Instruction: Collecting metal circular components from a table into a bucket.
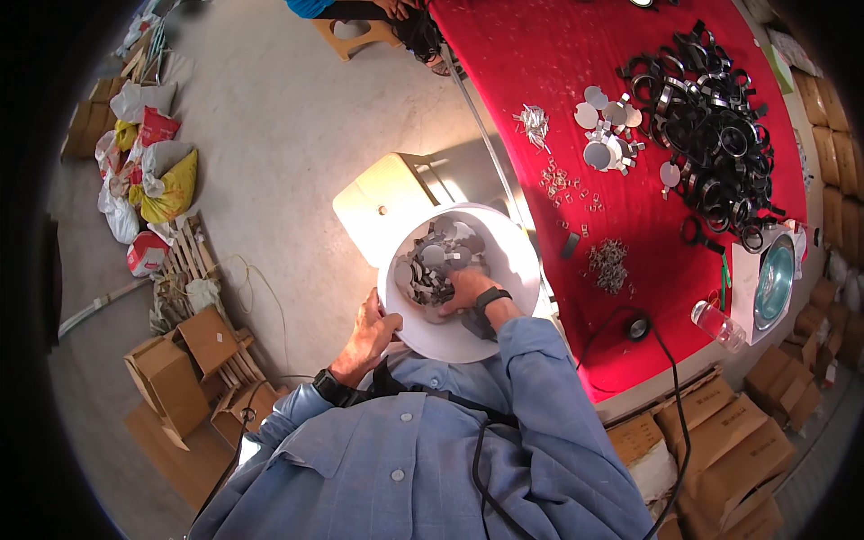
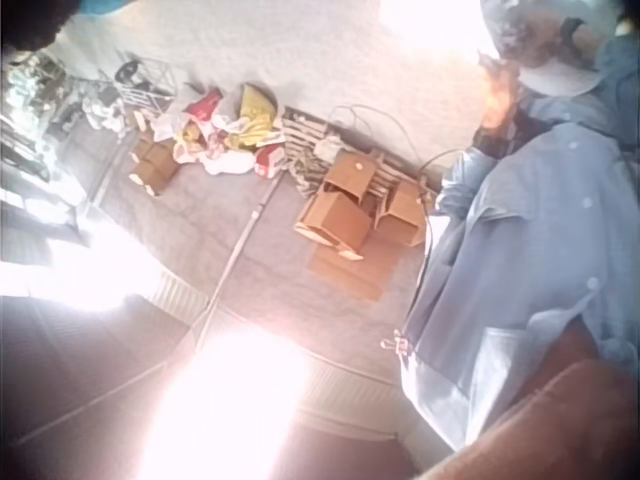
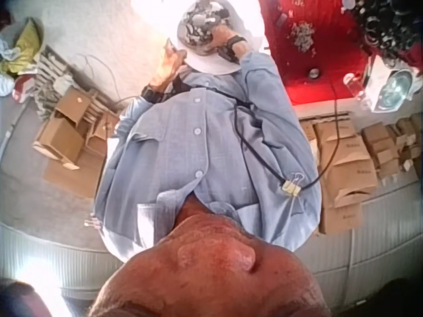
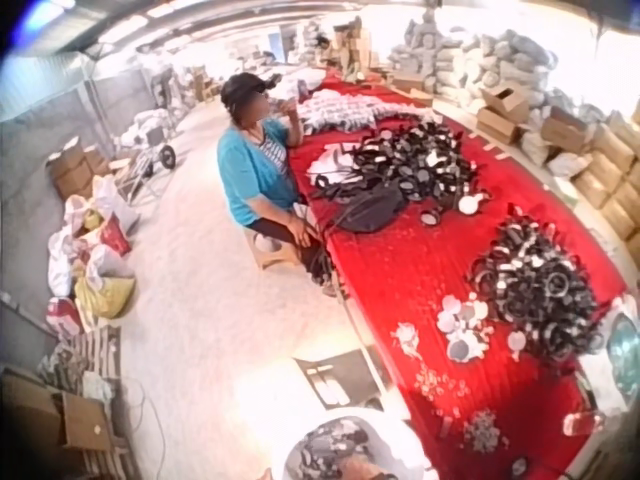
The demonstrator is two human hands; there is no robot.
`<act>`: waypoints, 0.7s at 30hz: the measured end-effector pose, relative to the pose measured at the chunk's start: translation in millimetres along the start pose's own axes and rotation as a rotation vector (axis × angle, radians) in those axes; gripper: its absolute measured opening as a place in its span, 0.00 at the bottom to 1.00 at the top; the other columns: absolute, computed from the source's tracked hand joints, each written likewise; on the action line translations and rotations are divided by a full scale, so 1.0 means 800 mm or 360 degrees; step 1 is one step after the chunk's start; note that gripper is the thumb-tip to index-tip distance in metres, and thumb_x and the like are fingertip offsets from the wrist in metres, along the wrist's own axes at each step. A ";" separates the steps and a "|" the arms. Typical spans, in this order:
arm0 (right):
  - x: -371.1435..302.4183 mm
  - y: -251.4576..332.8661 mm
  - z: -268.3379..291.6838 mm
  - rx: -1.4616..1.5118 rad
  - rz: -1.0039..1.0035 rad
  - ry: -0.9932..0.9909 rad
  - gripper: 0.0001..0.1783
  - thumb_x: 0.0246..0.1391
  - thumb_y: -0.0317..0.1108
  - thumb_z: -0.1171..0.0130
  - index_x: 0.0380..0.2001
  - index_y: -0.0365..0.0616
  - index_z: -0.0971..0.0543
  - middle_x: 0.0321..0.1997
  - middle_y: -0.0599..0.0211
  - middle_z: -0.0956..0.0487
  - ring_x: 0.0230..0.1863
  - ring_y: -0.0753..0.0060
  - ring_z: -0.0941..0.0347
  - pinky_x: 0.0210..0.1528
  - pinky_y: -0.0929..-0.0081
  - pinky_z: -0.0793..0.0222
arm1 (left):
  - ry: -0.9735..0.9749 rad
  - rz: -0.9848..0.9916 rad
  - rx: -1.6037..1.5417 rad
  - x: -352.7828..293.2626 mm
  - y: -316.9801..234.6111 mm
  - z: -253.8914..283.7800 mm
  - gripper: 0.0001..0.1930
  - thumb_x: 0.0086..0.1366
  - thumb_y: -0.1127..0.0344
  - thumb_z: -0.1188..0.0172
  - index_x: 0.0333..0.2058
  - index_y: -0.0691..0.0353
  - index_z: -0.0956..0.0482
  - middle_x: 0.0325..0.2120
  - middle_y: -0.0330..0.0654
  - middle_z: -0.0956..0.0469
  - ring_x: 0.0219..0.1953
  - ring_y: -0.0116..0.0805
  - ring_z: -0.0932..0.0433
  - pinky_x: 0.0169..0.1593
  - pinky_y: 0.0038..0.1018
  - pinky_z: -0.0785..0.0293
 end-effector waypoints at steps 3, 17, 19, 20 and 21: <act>-0.009 0.012 -0.002 -0.0057 -0.0077 0.0149 0.46 0.32 0.54 0.24 0.52 0.34 0.25 0.47 0.45 0.19 0.51 0.46 0.22 0.55 0.60 0.28 | 0.0048 -0.0040 0.0243 0.001 -0.006 0.003 0.21 0.51 0.75 0.45 0.46 0.73 0.31 0.34 0.46 0.26 0.36 0.32 0.27 0.39 0.30 0.26; -0.002 0.005 -0.004 -0.0050 0.0177 0.0007 0.40 0.30 0.37 0.25 0.51 0.37 0.28 0.46 0.44 0.20 0.49 0.43 0.23 0.52 0.56 0.26 | 0.0025 -0.0092 0.0056 0.003 -0.010 -0.001 0.23 0.51 0.76 0.45 0.48 0.73 0.31 0.34 0.46 0.26 0.37 0.33 0.27 0.40 0.30 0.26; 0.002 -0.003 0.005 -0.0214 0.0057 -0.0115 0.33 0.34 0.33 0.29 0.48 0.38 0.27 0.44 0.46 0.19 0.46 0.44 0.22 0.49 0.55 0.25 | 0.0015 -0.0088 0.0087 0.005 -0.011 -0.002 0.23 0.51 0.75 0.45 0.48 0.72 0.31 0.34 0.46 0.26 0.36 0.33 0.27 0.40 0.31 0.26; 0.002 -0.004 0.006 -0.0212 0.0058 -0.0119 0.33 0.34 0.33 0.29 0.48 0.38 0.27 0.44 0.46 0.19 0.46 0.44 0.22 0.49 0.55 0.25 | 0.0010 -0.0088 0.0119 0.009 -0.007 -0.002 0.23 0.51 0.75 0.45 0.49 0.72 0.31 0.34 0.45 0.26 0.36 0.32 0.27 0.40 0.31 0.27; 0.002 -0.002 0.015 -0.0221 0.0115 -0.0227 0.30 0.36 0.33 0.31 0.46 0.39 0.26 0.42 0.47 0.19 0.44 0.45 0.21 0.47 0.56 0.25 | 0.0007 -0.0092 0.0150 0.011 -0.005 -0.002 0.23 0.52 0.74 0.45 0.49 0.71 0.31 0.33 0.45 0.25 0.36 0.32 0.28 0.40 0.30 0.27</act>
Point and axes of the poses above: each hand's wrist, its own x-axis towards the middle knuckle, its own z-axis out of the back of the hand, y = z × x, the point moved 8 cm from there along x, towards the middle knuckle
